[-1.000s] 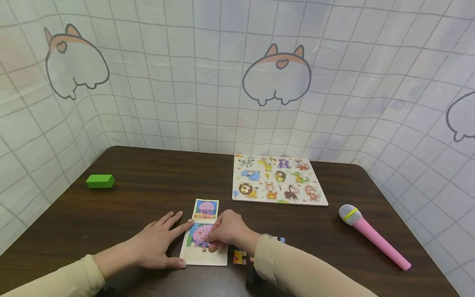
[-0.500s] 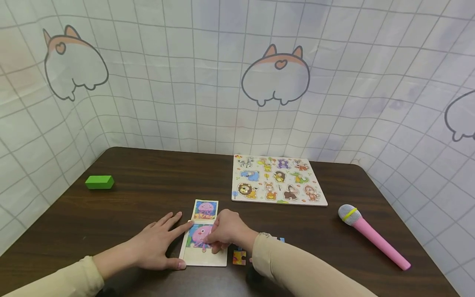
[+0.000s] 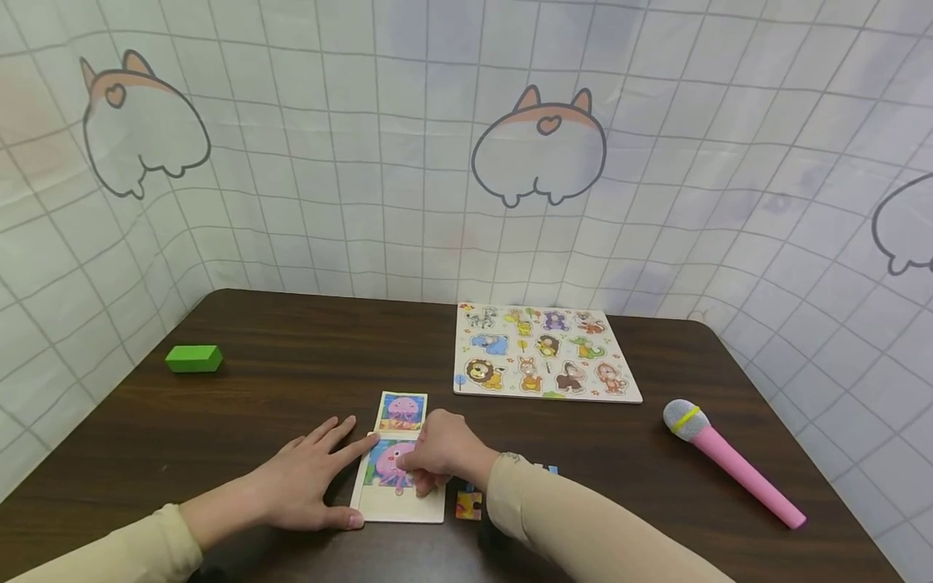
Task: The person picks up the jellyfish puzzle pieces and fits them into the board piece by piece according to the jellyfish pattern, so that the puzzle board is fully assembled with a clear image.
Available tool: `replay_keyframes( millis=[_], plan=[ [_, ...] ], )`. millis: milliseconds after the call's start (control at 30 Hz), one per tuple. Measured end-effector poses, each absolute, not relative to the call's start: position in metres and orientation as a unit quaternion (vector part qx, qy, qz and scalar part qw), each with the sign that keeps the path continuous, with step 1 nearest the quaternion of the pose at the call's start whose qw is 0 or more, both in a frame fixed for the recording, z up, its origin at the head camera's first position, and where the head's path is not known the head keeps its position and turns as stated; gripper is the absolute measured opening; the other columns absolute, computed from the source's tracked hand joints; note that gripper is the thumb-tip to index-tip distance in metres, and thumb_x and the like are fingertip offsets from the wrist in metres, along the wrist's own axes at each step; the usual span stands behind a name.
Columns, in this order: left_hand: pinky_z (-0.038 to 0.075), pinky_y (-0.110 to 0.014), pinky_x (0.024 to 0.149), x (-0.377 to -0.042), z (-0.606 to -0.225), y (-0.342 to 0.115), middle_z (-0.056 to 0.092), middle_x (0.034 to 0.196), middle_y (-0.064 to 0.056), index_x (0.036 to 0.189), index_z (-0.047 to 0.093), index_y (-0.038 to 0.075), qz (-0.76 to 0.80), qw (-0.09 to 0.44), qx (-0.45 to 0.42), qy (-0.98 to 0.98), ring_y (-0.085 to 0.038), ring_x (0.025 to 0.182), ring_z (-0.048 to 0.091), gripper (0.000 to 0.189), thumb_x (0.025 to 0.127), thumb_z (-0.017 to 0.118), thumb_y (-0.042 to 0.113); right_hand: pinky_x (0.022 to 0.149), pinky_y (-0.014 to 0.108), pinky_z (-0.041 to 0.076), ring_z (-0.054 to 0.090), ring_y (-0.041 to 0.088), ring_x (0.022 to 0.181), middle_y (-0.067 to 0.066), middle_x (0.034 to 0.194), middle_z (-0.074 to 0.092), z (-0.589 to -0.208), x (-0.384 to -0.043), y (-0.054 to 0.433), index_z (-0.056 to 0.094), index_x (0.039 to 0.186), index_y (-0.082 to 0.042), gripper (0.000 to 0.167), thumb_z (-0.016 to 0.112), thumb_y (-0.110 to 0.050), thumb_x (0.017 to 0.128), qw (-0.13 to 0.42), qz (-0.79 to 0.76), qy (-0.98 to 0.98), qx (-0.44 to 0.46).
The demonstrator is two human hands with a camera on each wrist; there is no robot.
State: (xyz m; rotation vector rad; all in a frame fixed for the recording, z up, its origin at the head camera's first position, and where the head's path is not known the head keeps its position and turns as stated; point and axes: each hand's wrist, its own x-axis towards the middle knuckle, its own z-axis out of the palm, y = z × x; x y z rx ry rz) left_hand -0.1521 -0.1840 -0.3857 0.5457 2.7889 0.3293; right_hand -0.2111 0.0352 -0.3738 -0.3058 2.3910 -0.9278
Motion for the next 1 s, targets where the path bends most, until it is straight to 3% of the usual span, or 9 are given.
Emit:
replay_keyframes(
  millis=[400,567,667,767,833,1000],
  plan=[
    [0.034,-0.075,0.107,-0.149,-0.389,-0.188,0.029,0.165,-0.024,0.159,0.038,0.022,0.125,0.138,0.188,0.964,-0.05,0.151,0.028,0.1,0.079,0.073,0.071,0.046,0.021,0.048,0.064,0.011,0.046,0.005,0.055,0.066,-0.372,-0.211,0.03,0.067,0.067,-0.004,0.033,0.077,-0.022,0.092,0.287,-0.331,0.891,-0.118],
    [0.034,-0.075,0.107,-0.15,-0.389,-0.187,0.029,0.165,-0.023,0.159,0.037,0.023,0.12,0.141,0.188,0.965,-0.049,0.152,0.027,0.1,0.079,0.072,0.072,0.052,0.025,0.054,0.065,0.011,0.052,0.005,0.062,0.067,-0.368,-0.208,0.043,0.068,0.084,-0.006,0.018,0.071,-0.017,0.097,0.243,-0.318,0.892,-0.21],
    [0.034,-0.075,0.107,-0.151,-0.387,-0.186,0.029,0.165,-0.023,0.159,0.037,0.023,0.117,0.138,0.191,0.965,-0.049,0.152,0.027,0.1,0.079,0.072,0.072,0.065,0.028,0.057,0.069,0.014,0.072,0.006,0.084,0.074,-0.367,-0.205,0.058,0.07,0.105,-0.004,0.011,0.069,-0.012,0.098,0.168,-0.256,0.894,-0.327],
    [0.034,-0.074,0.107,-0.152,-0.385,-0.185,0.029,0.165,-0.023,0.159,0.038,0.022,0.112,0.135,0.196,0.965,-0.049,0.152,0.027,0.1,0.079,0.072,0.071,0.094,0.035,0.056,0.068,0.022,0.111,0.008,0.122,0.072,-0.368,-0.2,0.073,0.066,0.13,-0.004,0.031,0.067,-0.011,0.099,0.102,-0.148,0.882,-0.435],
    [0.034,-0.074,0.107,-0.152,-0.384,-0.184,0.029,0.165,-0.023,0.159,0.038,0.021,0.109,0.135,0.197,0.965,-0.049,0.152,0.027,0.1,0.079,0.072,0.071,0.11,0.04,0.048,0.057,0.028,0.133,0.007,0.144,0.062,-0.37,-0.197,0.08,0.059,0.142,-0.006,0.043,0.066,-0.014,0.1,0.075,-0.068,0.867,-0.488],
    [0.034,-0.074,0.107,-0.152,-0.384,-0.184,0.03,0.165,-0.023,0.159,0.038,0.021,0.108,0.139,0.196,0.965,-0.049,0.152,0.028,0.1,0.079,0.072,0.071,0.118,0.043,0.039,0.041,0.031,0.15,0.003,0.162,0.044,-0.376,-0.191,0.086,0.042,0.156,-0.011,0.056,0.059,-0.026,0.105,0.066,0.027,0.842,-0.534]
  ],
)
